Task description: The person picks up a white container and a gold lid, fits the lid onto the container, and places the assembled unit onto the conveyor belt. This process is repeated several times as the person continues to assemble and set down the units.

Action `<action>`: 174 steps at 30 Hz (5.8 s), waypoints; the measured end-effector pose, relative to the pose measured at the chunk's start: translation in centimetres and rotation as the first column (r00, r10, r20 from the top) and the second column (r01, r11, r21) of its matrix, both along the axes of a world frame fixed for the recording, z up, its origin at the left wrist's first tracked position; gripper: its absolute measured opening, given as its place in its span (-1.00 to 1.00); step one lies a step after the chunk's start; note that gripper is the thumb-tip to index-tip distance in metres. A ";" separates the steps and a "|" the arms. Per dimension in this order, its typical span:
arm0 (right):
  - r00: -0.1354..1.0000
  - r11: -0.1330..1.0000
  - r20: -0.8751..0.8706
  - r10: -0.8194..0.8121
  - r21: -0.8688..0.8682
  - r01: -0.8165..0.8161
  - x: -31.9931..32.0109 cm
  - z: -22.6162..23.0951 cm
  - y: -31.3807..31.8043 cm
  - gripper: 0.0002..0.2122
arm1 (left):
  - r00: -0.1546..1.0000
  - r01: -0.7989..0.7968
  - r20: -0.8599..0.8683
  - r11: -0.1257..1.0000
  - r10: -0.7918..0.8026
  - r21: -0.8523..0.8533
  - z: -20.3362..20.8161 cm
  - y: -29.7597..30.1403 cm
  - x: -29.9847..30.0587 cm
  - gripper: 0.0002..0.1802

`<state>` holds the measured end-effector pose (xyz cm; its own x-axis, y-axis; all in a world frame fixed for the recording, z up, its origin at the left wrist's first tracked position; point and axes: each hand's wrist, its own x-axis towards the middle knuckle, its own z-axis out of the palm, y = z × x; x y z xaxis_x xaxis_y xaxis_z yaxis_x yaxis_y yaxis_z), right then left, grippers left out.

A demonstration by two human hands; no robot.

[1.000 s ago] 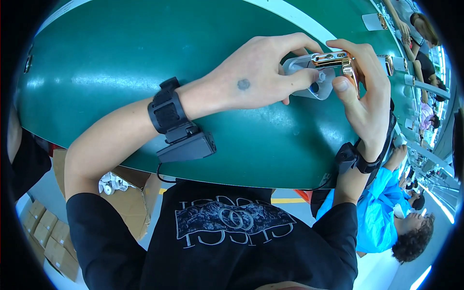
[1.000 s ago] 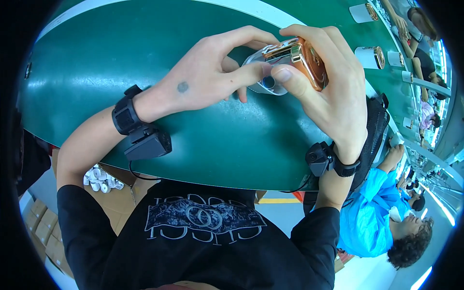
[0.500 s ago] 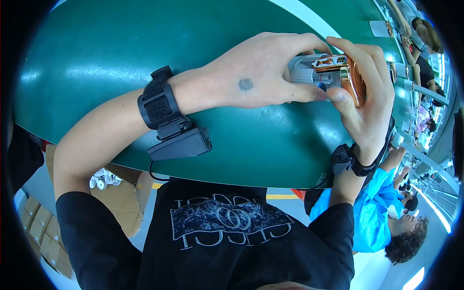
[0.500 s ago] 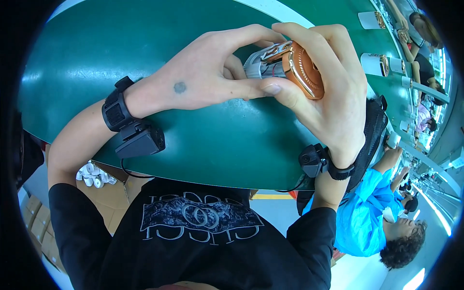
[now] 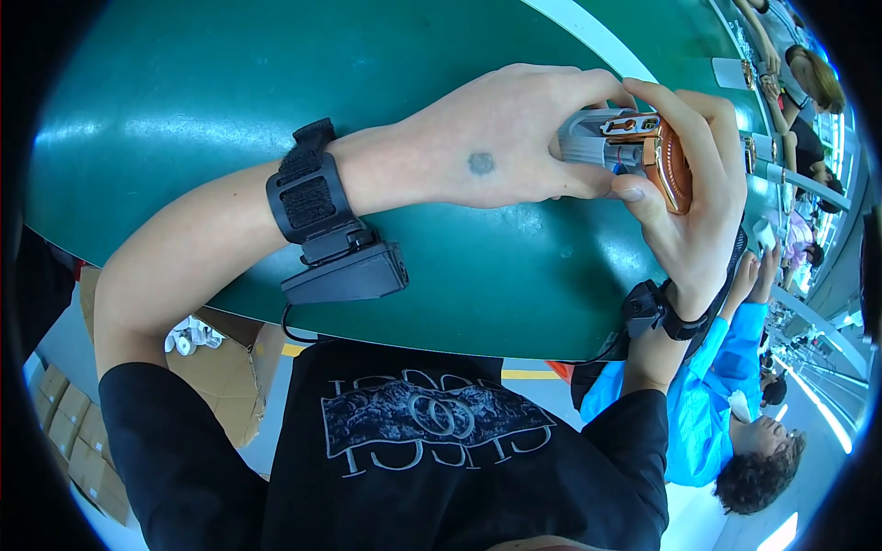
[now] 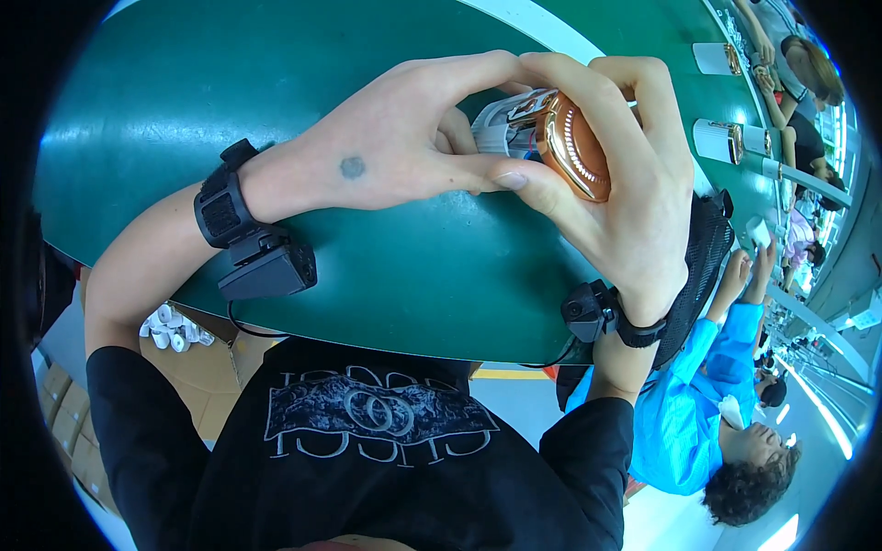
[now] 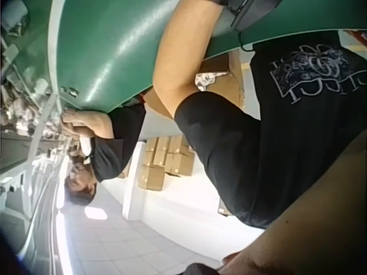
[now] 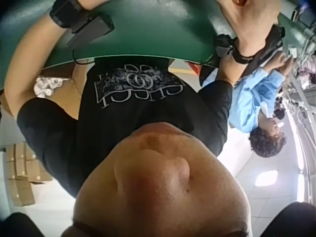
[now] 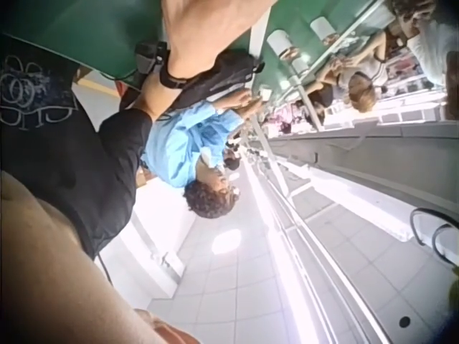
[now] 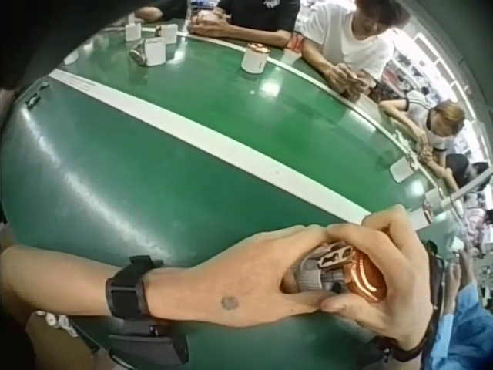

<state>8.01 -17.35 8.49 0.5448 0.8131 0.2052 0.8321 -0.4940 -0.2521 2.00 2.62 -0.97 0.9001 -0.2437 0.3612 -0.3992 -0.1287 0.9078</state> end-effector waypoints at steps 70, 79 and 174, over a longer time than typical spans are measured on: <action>0.975 0.931 -0.139 -0.176 0.300 0.210 3.8 -7.5 0.9 -0.62 | 0.626 -0.777 0.701 0.344 0.341 0.527 2.4 11.8 14.4 -0.37; 0.985 0.930 -0.083 -0.154 0.323 0.173 4.0 -8.1 1.0 -0.68 | 0.092 -0.978 0.695 -0.067 0.713 0.198 0.0 23.8 16.3 -0.36; 0.980 1.000 -0.196 0.017 0.000 -0.018 -2.1 2.4 -0.3 -0.42 | 0.967 0.067 -0.246 0.998 -0.068 -0.009 1.6 0.5 -1.9 -0.21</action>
